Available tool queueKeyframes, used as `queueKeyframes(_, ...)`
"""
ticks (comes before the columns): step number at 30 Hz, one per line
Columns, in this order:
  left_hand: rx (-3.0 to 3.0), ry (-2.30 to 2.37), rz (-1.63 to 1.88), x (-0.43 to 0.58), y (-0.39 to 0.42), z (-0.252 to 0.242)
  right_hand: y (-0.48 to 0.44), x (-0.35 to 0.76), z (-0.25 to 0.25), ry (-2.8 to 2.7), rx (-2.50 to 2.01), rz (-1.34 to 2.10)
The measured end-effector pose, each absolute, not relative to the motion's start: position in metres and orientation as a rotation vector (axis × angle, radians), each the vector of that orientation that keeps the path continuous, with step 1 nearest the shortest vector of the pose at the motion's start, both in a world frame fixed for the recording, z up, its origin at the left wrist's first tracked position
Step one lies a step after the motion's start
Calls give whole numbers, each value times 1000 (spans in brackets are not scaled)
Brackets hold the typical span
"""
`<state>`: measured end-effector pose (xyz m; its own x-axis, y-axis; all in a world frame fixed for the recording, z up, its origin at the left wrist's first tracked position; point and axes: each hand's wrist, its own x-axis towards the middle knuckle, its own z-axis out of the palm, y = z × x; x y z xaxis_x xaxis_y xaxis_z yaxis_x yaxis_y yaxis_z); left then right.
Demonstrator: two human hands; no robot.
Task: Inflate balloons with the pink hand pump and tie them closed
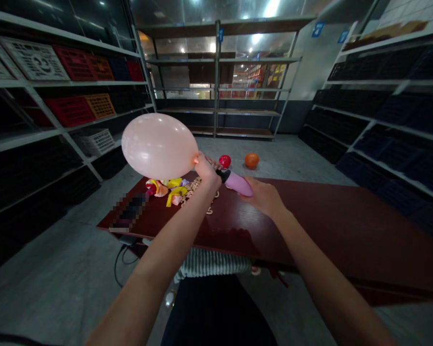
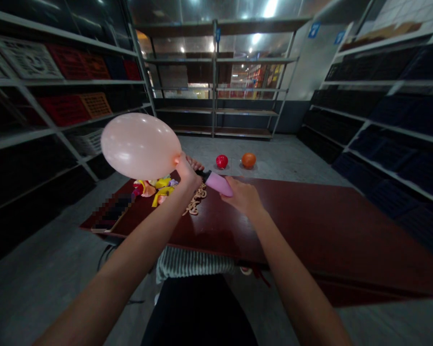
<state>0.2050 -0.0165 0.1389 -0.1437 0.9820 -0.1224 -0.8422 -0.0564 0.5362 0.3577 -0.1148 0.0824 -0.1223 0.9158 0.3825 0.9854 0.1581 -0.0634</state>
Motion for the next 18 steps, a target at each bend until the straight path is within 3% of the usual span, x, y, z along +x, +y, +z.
queueKeyframes(18, 238, 519, 1713, 141, -2, 153, -134, 375, 70, -2131, -1778, -189)
